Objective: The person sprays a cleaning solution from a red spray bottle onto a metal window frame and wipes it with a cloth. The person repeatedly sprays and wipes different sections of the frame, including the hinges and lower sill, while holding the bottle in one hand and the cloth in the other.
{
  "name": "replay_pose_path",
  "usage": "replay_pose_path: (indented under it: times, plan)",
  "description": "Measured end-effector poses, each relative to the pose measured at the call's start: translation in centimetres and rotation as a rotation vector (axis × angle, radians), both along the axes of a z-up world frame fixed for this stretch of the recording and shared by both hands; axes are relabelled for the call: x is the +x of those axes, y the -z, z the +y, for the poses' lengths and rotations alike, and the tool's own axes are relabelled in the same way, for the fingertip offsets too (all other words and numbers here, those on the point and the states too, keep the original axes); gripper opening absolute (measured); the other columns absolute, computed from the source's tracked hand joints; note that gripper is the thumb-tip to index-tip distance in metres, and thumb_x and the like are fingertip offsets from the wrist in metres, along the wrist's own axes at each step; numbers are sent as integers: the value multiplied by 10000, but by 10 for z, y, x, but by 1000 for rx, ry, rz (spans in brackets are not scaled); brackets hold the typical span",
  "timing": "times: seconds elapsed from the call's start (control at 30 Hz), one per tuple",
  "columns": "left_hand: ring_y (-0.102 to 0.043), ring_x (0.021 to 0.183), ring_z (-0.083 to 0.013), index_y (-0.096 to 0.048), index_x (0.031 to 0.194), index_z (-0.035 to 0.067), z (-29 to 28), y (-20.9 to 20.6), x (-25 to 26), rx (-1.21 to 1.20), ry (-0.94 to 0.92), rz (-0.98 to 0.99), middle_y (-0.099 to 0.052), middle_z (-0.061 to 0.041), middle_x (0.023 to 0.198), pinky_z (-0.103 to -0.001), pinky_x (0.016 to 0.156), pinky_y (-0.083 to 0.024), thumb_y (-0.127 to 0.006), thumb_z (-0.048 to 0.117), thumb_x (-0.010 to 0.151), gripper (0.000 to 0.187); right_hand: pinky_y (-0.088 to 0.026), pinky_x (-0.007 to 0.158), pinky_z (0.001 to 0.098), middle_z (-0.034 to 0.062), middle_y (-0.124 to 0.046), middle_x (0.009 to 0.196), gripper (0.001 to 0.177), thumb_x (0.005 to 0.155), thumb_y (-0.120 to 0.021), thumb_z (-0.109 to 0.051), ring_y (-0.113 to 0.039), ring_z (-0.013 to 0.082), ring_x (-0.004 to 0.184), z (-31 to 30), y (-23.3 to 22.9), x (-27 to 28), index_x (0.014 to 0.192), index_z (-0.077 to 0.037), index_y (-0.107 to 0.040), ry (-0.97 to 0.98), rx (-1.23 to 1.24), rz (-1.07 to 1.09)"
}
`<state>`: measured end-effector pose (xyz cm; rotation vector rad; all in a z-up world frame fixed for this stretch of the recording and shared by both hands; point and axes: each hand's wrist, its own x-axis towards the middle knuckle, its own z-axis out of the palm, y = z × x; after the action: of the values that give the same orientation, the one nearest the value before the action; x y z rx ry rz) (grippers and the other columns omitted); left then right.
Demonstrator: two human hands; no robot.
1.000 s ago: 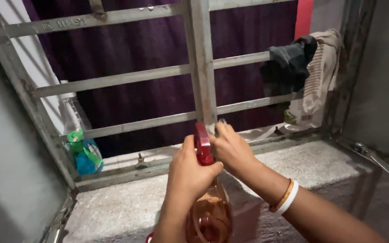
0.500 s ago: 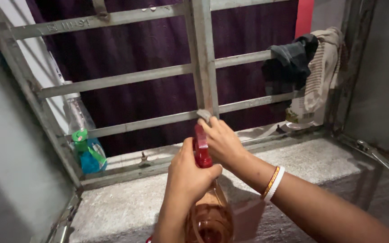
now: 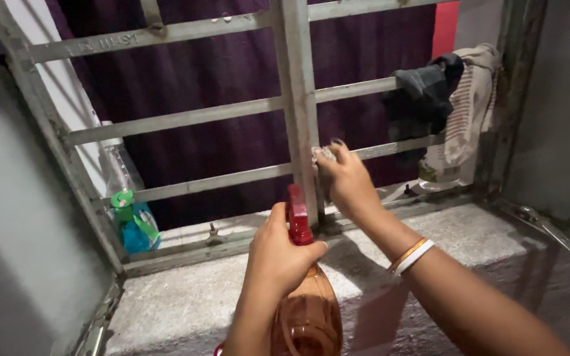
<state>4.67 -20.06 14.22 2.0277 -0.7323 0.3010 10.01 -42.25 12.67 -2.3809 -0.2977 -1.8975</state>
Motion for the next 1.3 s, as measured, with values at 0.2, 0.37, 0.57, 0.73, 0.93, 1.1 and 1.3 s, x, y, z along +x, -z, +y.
replay_pose_path:
  times: [0.2,0.37,0.57,0.73,0.93,1.1,1.3]
  plan:
    - [-720,877,-314,-604,1011,56,-14,-4,-2,-5,44,-7,-727,-144,898,-415,795,-549,-818,249,596,505,-516,966,413,168,-613,1274,471,787,-631,-5,-602,366,1085,-16,41,-8,1211,-170,-749,88,-147,467]
    - [-733,869,-313,-592,1087,89,-23,-26,-4,-65,72,-37,-726,-130,935,-413,799,-559,-773,210,560,570,-518,922,428,171,-617,1259,498,695,-708,-82,-605,376,1077,-13,14,-28,1188,-146,-743,-6,-12,296]
    - [-724,935,-362,-607,1048,63,-44,-36,1,11,31,-63,-734,-176,978,-437,840,-554,-784,261,577,541,-501,1000,445,207,-599,1361,449,869,-676,-79,-585,390,1174,3,-24,-9,1318,-90,-702,-88,10,-3]
    - [-708,958,-390,-571,1118,68,-42,-36,13,-53,12,-203,-718,-185,1019,-464,825,-556,-824,303,601,621,-477,1037,434,201,-596,1352,396,805,-705,-146,-573,376,1258,10,-3,-13,1199,-101,-713,-272,6,202]
    - [-700,982,-385,-558,1235,122,-33,-35,25,-87,-54,-256,-722,-164,1055,-470,830,-547,-836,284,597,715,-505,1006,436,153,-586,1334,454,758,-808,-218,-598,362,1192,1,-35,-32,1200,-143,-732,-108,-20,218]
    - [-715,977,-365,-565,1260,132,-35,-30,41,-155,-65,-201,-729,-145,1062,-460,832,-552,-812,252,603,712,-515,989,448,253,-492,1458,601,808,-746,-104,-583,399,1136,18,-70,-15,1395,-75,-624,-122,-127,-20]
    - [-700,989,-388,-542,1299,103,-33,-18,56,-272,-21,-355,-712,-165,1083,-473,825,-546,-812,248,627,739,-524,980,396,159,-549,1431,456,764,-694,-49,-585,342,1110,21,-26,-11,1220,-49,-692,13,-268,254]
